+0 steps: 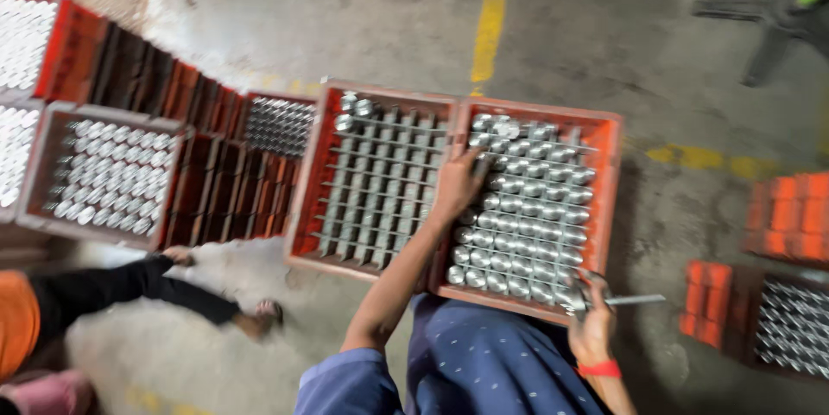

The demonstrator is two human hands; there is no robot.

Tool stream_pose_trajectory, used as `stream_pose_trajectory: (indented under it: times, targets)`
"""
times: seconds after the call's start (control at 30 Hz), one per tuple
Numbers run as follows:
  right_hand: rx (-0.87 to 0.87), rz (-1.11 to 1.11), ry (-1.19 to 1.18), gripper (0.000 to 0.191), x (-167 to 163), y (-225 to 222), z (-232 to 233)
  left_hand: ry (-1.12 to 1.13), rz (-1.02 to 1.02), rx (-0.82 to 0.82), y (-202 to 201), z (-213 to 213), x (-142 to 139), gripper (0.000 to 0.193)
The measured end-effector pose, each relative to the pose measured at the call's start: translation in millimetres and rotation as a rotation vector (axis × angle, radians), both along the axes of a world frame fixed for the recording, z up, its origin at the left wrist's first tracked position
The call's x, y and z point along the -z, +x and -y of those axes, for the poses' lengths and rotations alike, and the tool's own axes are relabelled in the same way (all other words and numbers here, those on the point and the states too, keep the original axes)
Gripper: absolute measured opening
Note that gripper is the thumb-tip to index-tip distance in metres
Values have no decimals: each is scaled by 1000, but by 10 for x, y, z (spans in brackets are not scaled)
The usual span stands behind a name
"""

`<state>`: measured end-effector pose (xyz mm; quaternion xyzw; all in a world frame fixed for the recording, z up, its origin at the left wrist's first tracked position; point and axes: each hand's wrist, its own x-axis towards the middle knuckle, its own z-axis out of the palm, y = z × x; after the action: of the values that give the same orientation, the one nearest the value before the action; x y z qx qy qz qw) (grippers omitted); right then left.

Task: The person transfers small metal caps from one orange crate to another using both hands. They repeatedly pick up caps from the source crate and place them into the destination crate, filling it up. The person then moves the filled crate to a metal table and retrieves an empty crate to continue the process.

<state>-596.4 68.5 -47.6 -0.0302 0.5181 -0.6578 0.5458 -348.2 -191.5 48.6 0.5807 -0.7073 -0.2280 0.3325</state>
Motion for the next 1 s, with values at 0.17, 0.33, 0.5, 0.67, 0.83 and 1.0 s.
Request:
stream_pose_trajectory:
  times: [0.17,0.33,0.5,0.67,0.83,1.0]
  targets:
    - [23,29,75,23,19,45,-111,303,416,-401,1798,449,-54,70]
    - [-15,56,31,29,36,244,-90,-10,416,-372,2436,768,2,83]
    - [-25,37,17,27,117,465,42,218,513,-336,2409,989,-37,49]
    - [-39,41,57,30,94,471,-46,-54,70,-162,2621,577,-448,43]
    - [-120,-29,150,28,107,523,30,-194,-585,-142,2213,-174,-509,42]
    - [-255,10,78,30,-47,782,431,493,-534,-72,966,-1090,86,39]
